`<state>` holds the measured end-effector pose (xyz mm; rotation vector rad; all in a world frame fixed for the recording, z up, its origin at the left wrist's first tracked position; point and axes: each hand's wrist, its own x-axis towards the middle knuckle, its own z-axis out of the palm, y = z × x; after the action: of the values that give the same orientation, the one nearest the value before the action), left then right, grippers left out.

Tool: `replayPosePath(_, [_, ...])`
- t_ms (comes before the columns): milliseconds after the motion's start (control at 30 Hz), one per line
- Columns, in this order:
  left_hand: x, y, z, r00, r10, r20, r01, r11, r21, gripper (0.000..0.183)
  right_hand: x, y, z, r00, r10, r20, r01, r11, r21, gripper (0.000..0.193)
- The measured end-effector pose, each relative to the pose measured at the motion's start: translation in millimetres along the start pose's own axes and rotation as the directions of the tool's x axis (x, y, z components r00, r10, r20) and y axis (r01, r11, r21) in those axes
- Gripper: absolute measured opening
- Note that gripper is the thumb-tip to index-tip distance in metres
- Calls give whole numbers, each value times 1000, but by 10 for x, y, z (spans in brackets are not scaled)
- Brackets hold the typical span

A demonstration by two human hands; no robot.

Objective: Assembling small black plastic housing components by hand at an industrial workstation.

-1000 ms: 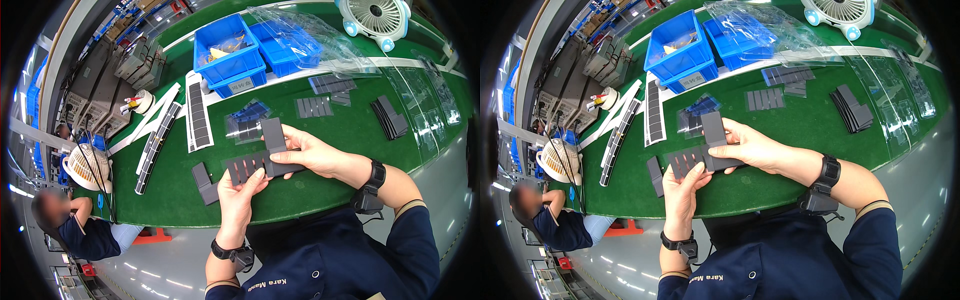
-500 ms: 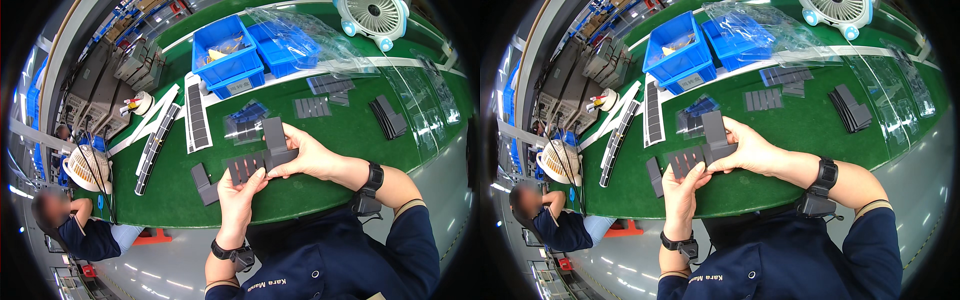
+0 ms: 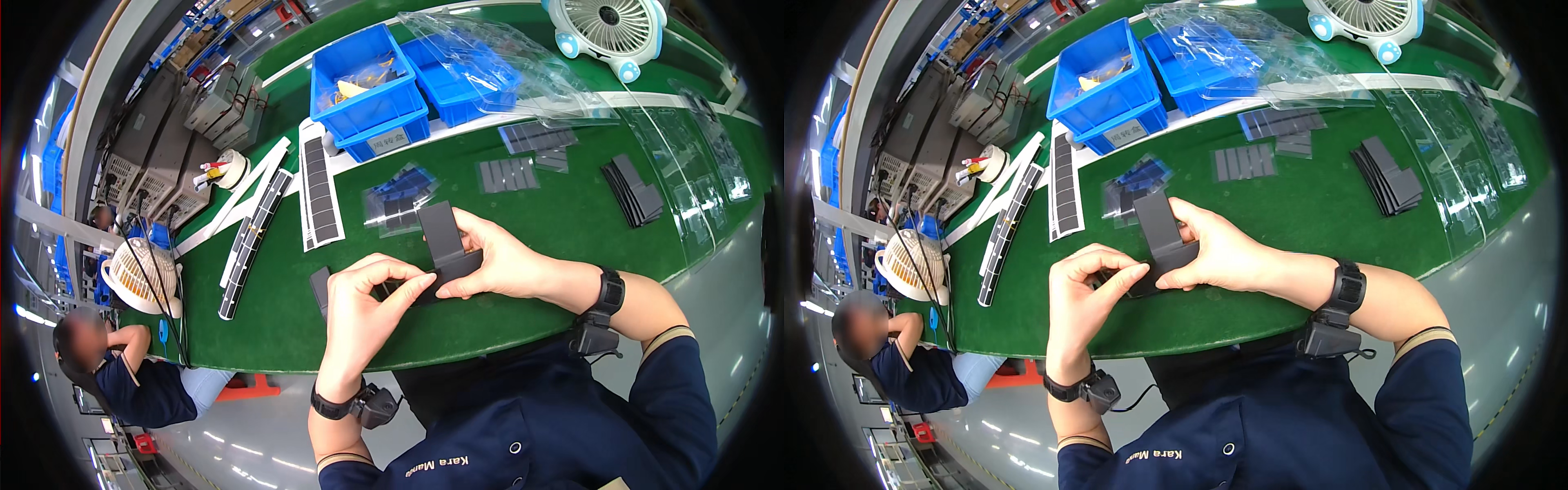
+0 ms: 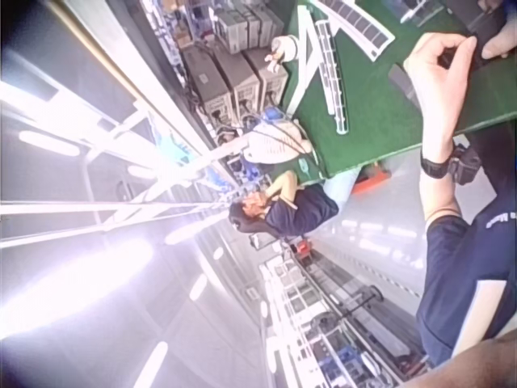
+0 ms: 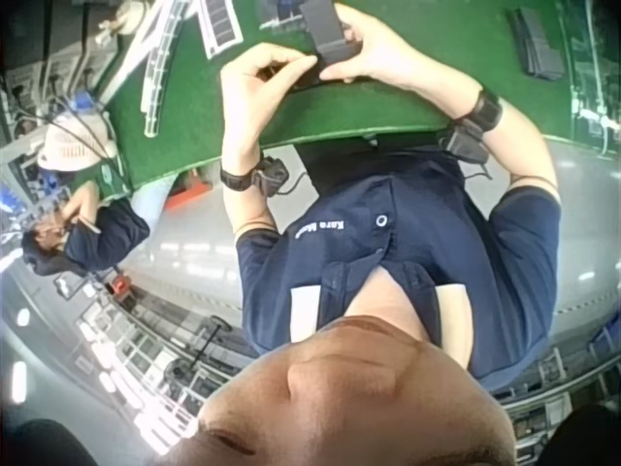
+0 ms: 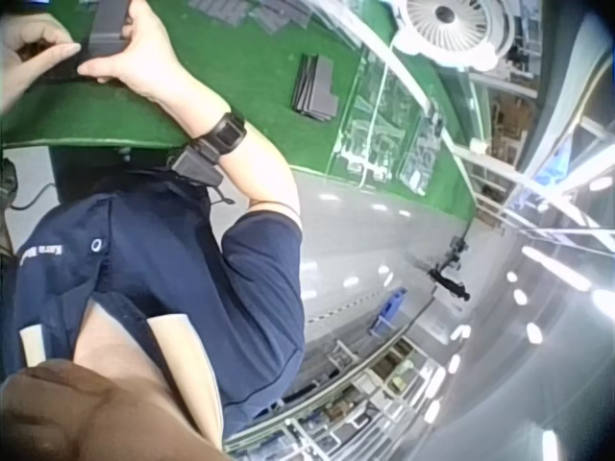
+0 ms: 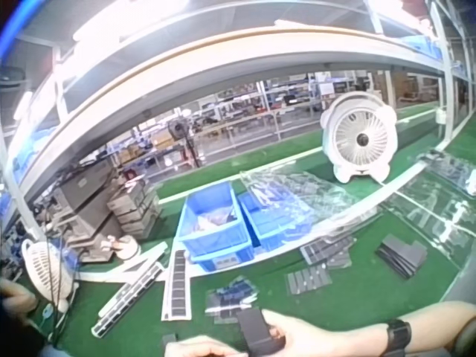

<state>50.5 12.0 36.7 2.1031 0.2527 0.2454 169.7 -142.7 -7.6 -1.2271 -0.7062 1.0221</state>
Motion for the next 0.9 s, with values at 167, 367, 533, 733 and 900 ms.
replayPosePath(167, [10, -36, 16, 997, 54, -53, -54, 999, -1, 9, -24, -25, 34, 999, -32, 4, 32, 999, -43, 70])
replayPosePath(367, [19, -74, 1, 998, -55, -18, 53, 996, -76, 10, -32, -70, 49, 999, -35, 11, 36, 998, -49, 65])
replayPosePath(533, [22, -131, 14, 996, -86, 3, 86, 986, -141, 11, -37, -56, 26, 999, 36, 37, -32, 995, -91, 56])
replayPosePath(733, [10, -289, -86, 965, -189, 183, 260, 789, -557, 25, -23, -108, 25, 982, 186, -18, -182, 975, 127, 36])
replayPosePath(900, [-101, -352, 7, 923, -167, 347, 372, 621, -690, 31, -15, -71, 7, 997, 63, -34, -59, 992, 116, 41])
